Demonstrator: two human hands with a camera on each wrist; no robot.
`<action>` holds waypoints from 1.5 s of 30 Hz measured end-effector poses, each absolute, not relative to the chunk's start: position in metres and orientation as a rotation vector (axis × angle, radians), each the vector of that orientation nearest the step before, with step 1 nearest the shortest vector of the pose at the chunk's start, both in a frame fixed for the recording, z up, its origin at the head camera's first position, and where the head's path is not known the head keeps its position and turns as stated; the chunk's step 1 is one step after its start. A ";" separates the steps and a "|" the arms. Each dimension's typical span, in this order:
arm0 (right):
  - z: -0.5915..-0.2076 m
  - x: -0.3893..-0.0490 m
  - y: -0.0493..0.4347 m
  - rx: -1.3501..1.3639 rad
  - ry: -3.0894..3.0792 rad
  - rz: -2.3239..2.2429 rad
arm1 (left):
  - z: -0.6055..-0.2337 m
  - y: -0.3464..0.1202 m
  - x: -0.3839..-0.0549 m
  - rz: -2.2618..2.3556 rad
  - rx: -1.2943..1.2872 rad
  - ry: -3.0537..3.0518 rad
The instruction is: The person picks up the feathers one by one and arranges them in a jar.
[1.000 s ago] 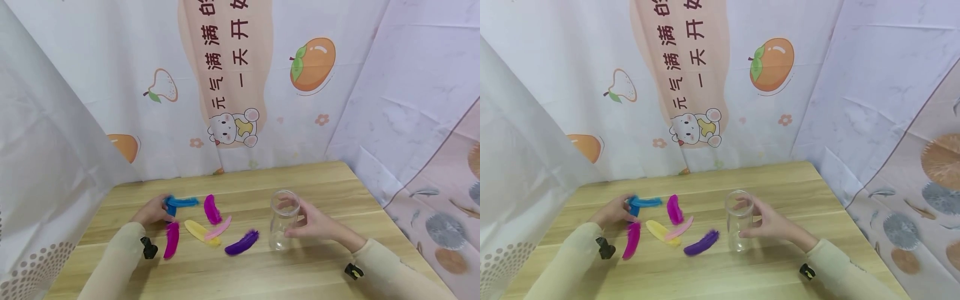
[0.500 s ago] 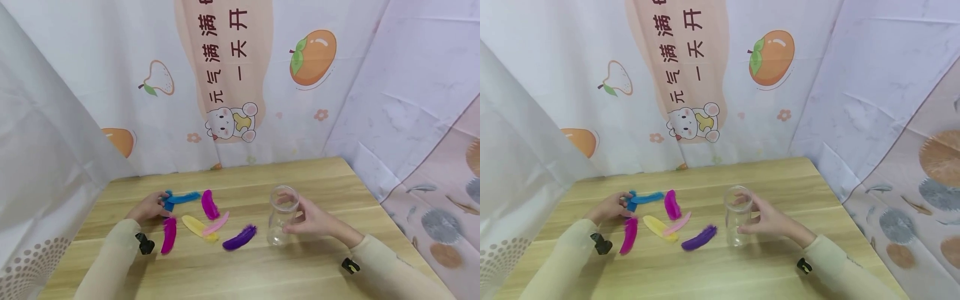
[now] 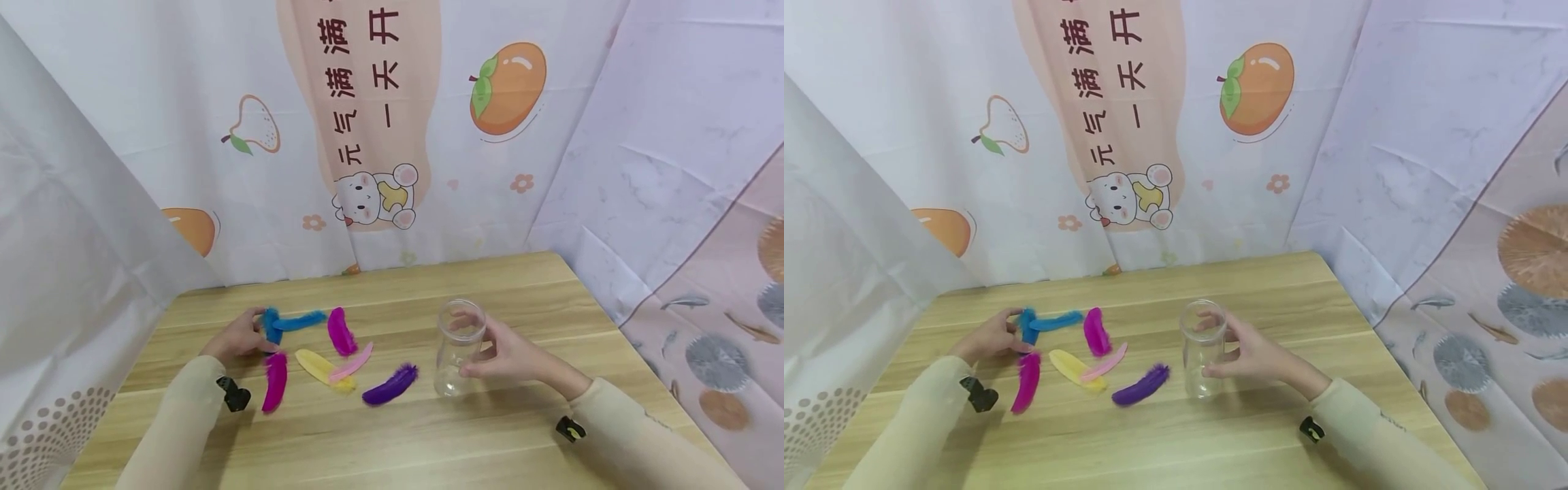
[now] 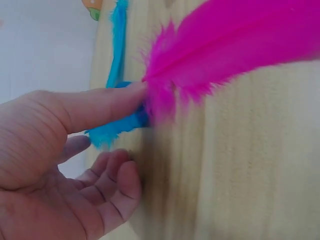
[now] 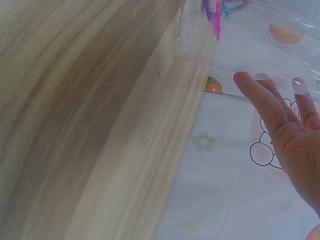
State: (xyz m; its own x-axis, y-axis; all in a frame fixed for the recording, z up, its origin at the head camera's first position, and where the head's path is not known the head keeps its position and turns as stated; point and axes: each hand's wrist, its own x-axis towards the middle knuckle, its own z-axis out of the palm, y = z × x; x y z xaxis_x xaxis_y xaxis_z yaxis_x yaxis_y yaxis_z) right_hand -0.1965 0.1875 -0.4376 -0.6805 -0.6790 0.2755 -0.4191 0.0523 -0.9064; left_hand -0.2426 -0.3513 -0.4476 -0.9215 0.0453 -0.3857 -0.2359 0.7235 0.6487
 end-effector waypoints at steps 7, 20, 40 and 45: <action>-0.437 -0.197 0.187 -1.151 2.107 -1.666 | -0.437 -0.348 -0.245 1.043 -0.162 2.485; -0.433 -0.189 0.180 -1.092 2.267 -1.586 | -0.433 -0.338 -0.247 0.952 -0.301 2.552; -0.428 -0.188 0.179 -1.080 2.305 -1.545 | -0.432 -0.330 -0.244 1.073 -0.197 2.427; -0.429 -0.189 0.179 -1.086 2.305 -1.546 | -0.432 -0.327 -0.242 0.988 -0.142 2.473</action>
State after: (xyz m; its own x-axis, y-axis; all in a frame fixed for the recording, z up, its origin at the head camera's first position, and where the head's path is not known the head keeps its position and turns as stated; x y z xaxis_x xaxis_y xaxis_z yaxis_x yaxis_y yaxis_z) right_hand -0.1885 0.1792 -0.4287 -0.7232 -0.6432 0.2514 -0.4769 0.2018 -0.8555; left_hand -0.2424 -0.3274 -0.4316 -0.8841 0.0759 -0.4611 -0.2628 0.7351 0.6249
